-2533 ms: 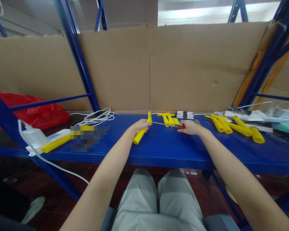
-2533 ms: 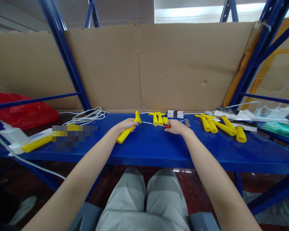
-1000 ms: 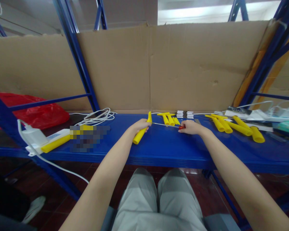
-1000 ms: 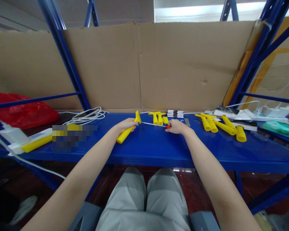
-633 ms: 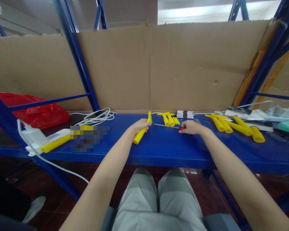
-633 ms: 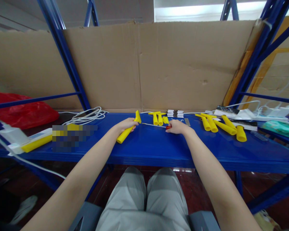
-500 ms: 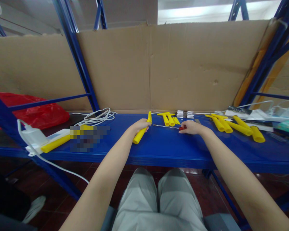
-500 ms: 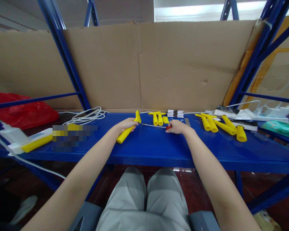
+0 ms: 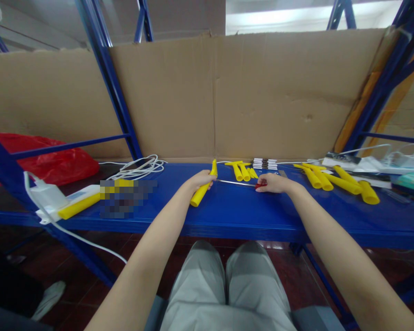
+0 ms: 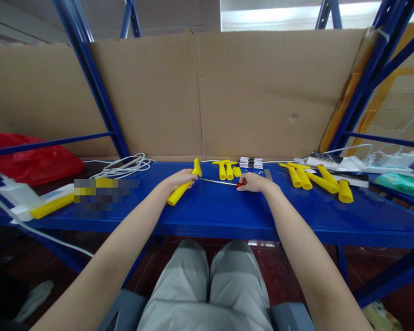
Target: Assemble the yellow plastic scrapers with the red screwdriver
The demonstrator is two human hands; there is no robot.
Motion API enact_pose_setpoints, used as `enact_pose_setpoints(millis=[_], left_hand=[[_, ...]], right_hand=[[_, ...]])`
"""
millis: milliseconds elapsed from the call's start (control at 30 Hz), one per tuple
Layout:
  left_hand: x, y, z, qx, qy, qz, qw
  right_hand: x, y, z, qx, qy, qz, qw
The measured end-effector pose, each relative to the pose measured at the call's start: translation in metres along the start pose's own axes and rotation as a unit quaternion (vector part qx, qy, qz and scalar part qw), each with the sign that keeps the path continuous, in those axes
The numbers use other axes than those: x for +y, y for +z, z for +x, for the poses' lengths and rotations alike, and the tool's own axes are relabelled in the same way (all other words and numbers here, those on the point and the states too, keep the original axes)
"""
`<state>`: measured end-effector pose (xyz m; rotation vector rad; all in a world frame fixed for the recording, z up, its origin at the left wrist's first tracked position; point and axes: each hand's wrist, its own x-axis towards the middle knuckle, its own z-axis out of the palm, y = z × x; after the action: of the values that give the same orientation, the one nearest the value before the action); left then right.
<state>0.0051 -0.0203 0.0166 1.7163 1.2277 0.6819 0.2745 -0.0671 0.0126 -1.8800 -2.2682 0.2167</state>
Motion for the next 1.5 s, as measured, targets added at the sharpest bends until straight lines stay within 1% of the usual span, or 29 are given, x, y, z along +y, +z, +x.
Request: enact_pose_setpoints(millis=[200, 400, 533, 1200, 1300, 1367, 1500], left_hand=[[-0.001, 0.000, 0.000, 0.003, 0.001, -0.005, 1.000], [-0.002, 0.000, 0.002, -0.003, 0.004, -0.004, 1.000], [-0.002, 0.000, 0.003, -0.004, 0.003, -0.005, 1.000], [-0.002, 0.000, 0.003, -0.006, 0.007, -0.003, 1.000], [-0.003, -0.001, 0.003, -0.010, 0.007, -0.006, 1.000], [-0.003, 0.000, 0.003, -0.009, 0.006, -0.006, 1.000], [-0.003, 0.001, 0.003, -0.003, -0.003, -0.002, 1.000]], right_hand=[[0.001, 0.000, 0.001, 0.006, -0.018, 0.015, 1.000], [0.001, 0.000, 0.000, -0.002, -0.012, 0.025, 1.000], [0.001, 0.001, 0.000, 0.006, -0.021, 0.030, 0.999], [0.003, 0.003, 0.002, 0.026, -0.016, 0.026, 0.999], [0.000, 0.003, 0.002, 0.051, -0.011, 0.013, 0.999], [-0.005, 0.002, 0.003, 0.087, -0.020, -0.004, 0.996], [-0.028, 0.001, 0.007, 0.177, -0.076, -0.053, 0.980]])
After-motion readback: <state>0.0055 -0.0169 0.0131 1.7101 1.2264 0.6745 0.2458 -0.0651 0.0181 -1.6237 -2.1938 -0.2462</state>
